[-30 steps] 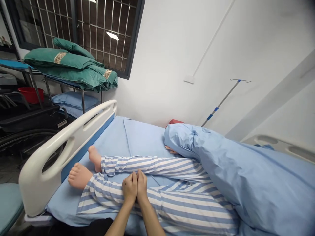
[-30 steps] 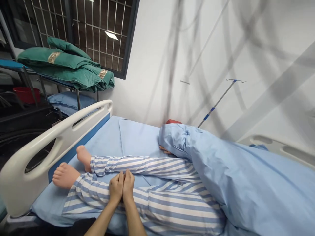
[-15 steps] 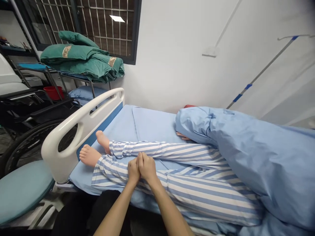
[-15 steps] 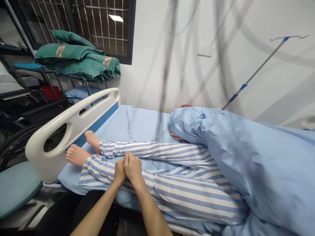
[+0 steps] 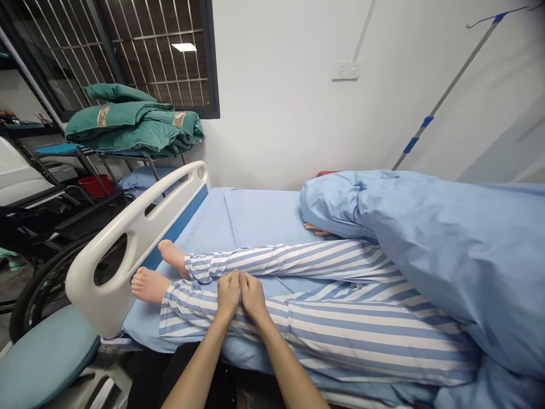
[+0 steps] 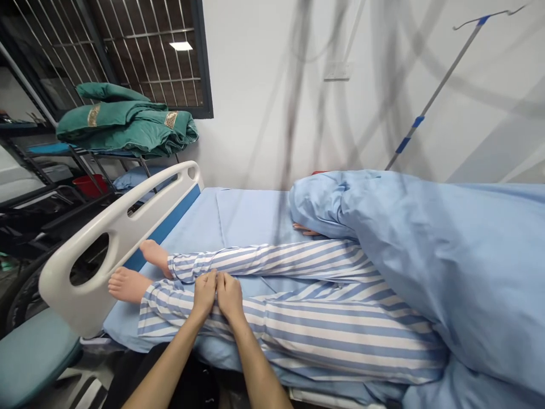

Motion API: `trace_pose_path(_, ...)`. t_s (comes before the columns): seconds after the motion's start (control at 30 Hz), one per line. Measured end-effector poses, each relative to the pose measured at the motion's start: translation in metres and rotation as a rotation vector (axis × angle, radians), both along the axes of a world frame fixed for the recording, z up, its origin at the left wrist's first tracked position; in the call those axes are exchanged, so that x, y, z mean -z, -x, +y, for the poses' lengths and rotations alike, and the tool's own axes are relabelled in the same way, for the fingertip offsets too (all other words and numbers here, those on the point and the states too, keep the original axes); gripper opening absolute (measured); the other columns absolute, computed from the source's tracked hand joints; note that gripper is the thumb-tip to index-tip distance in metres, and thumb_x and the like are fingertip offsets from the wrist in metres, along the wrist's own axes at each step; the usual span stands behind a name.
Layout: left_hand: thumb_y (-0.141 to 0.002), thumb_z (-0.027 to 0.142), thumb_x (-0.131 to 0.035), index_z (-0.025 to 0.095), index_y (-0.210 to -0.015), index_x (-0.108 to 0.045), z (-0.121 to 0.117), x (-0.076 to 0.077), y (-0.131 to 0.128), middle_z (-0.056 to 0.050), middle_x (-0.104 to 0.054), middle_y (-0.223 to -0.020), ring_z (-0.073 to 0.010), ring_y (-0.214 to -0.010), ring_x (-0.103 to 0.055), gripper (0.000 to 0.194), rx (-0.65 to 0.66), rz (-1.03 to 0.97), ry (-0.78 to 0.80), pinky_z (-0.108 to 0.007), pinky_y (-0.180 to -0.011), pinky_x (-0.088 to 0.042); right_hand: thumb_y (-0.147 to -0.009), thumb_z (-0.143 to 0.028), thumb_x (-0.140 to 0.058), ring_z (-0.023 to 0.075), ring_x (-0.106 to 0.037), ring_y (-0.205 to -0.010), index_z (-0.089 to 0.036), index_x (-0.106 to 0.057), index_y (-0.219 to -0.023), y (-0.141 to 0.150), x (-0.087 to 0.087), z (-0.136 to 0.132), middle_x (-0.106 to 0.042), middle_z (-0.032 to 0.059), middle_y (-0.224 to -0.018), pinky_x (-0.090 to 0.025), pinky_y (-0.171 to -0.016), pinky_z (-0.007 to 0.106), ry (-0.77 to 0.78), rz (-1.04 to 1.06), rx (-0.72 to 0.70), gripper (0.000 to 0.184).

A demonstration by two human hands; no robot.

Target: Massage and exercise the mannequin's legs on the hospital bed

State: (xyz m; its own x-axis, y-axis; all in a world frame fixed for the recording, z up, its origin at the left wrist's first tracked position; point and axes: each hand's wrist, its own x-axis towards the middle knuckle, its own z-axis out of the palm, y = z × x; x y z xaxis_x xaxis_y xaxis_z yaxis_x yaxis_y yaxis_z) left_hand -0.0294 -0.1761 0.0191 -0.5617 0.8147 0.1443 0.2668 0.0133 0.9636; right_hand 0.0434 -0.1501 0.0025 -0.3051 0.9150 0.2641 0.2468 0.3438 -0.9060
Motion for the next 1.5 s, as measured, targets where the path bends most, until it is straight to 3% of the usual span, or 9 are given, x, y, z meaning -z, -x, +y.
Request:
trace_pose_path(0.13,-0.079,0.042,-0.039,0.019,-0.047,-0.03,0.01,-0.007,-0.008,0.005,-0.029,-0.043,-0.0075,-0.044,-0.029,0.041,-0.06,-0.083,-0.055,-0.021,-0.046,-0.027,-0.086,-0.039,-0.032,0.0121,-0.044,-0.054,-0.017,-0.047,-0.057,-0.001,0.001,0.005,-0.053,0.0008,-0.055,-0.029,-0.053,0.022,0.061,0.073,0.009,0.039)
trace_pose_path(0.37,-0.079,0.041,-0.041,0.014,-0.054,-0.054,0.006,0.015,-0.018,-0.003,-0.057,-0.054,-0.013,-0.054,-0.048,0.038,-0.041,0.02,-0.009,-0.023,-0.053,-0.037,-0.084,-0.04,-0.036,0.0118,-0.044,-0.054,-0.017,-0.047,-0.058,-0.002,0.005,0.007,-0.053,0.0009,-0.057,-0.031,-0.052,0.022,0.123,0.163,0.083,0.036)
trace_pose_path(0.73,-0.08,0.041,-0.037,0.014,-0.061,-0.061,0.003,0.017,-0.015,-0.007,-0.063,-0.062,-0.0165,-0.059,-0.053,0.041,0.012,0.071,-0.004,-0.026,-0.059,-0.04,-0.087,-0.037,-0.032,0.0122,-0.048,-0.055,-0.017,-0.047,-0.059,-0.002,0.006,0.001,-0.054,0.0021,-0.057,-0.031,-0.052,0.021,0.041,0.107,0.131,0.037)
trace_pose_path(0.93,-0.079,0.045,-0.037,0.016,-0.052,-0.053,0.003,0.016,-0.009,-0.003,-0.057,-0.051,-0.0139,-0.052,-0.046,0.043,0.106,0.103,-0.037,-0.024,-0.053,-0.036,-0.088,-0.033,-0.031,0.0117,-0.046,-0.049,-0.018,-0.05,-0.062,-0.009,-0.012,-0.009,-0.054,0.0014,-0.054,-0.024,-0.05,0.023,-0.179,-0.143,0.195,0.036)
trace_pose_path(1.1,-0.079,0.043,-0.038,0.016,-0.052,-0.053,0.001,0.016,-0.01,-0.003,-0.057,-0.053,-0.0139,-0.054,-0.048,0.041,0.127,0.116,-0.048,-0.024,-0.055,-0.035,-0.087,-0.036,-0.029,0.0117,-0.042,-0.045,-0.019,-0.051,-0.056,-0.015,-0.031,-0.018,-0.049,0.0002,-0.047,-0.026,-0.046,0.023,-0.247,-0.082,0.211,0.041)
trace_pose_path(1.2,-0.079,0.043,-0.039,0.016,-0.052,-0.052,0.0,0.021,-0.009,-0.003,-0.056,-0.051,-0.0132,-0.051,-0.046,0.041,0.1,0.063,-0.077,-0.024,-0.053,-0.035,-0.086,-0.038,-0.029,0.0136,-0.042,-0.044,-0.021,-0.052,-0.055,0.017,-0.04,-0.031,-0.046,-0.0004,-0.043,-0.028,-0.044,0.024,-0.26,-0.061,0.189,0.042)
trace_pose_path(1.3,-0.078,0.043,-0.04,0.016,-0.051,-0.049,0.002,0.02,-0.012,-0.002,-0.053,-0.05,-0.0125,-0.05,-0.044,0.04,0.098,-0.02,-0.086,-0.023,-0.051,-0.034,-0.083,-0.042,-0.036,0.016,-0.046,-0.047,-0.025,-0.05,-0.05,0.084,-0.054,-0.051,-0.042,-0.0017,-0.039,-0.03,-0.043,0.025,-0.285,-0.06,0.123,0.039)
trace_pose_path(1.4,-0.077,0.043,-0.042,0.017,-0.048,-0.041,0.006,0.003,-0.022,0.002,-0.044,-0.046,-0.0102,-0.047,-0.037,0.039,0.083,-0.12,-0.099,-0.022,-0.048,-0.031,-0.078,-0.046,-0.044,0.0173,-0.05,-0.05,-0.026,-0.046,-0.044,0.157,-0.069,-0.064,-0.041,-0.0025,-0.037,-0.033,-0.043,0.025,-0.317,-0.069,0.048,0.039)
trace_pose_path(1.5,-0.076,0.042,-0.043,0.018,-0.046,-0.032,0.006,-0.017,-0.037,0.005,-0.032,-0.043,-0.008,-0.045,-0.03,0.04,0.077,-0.177,-0.149,-0.021,-0.045,-0.026,-0.076,-0.044,-0.048,0.0154,-0.052,-0.051,-0.025,-0.043,-0.041,0.208,-0.068,-0.064,-0.042,-0.0032,-0.037,-0.037,-0.044,0.025,-0.336,-0.092,-0.038,0.04)
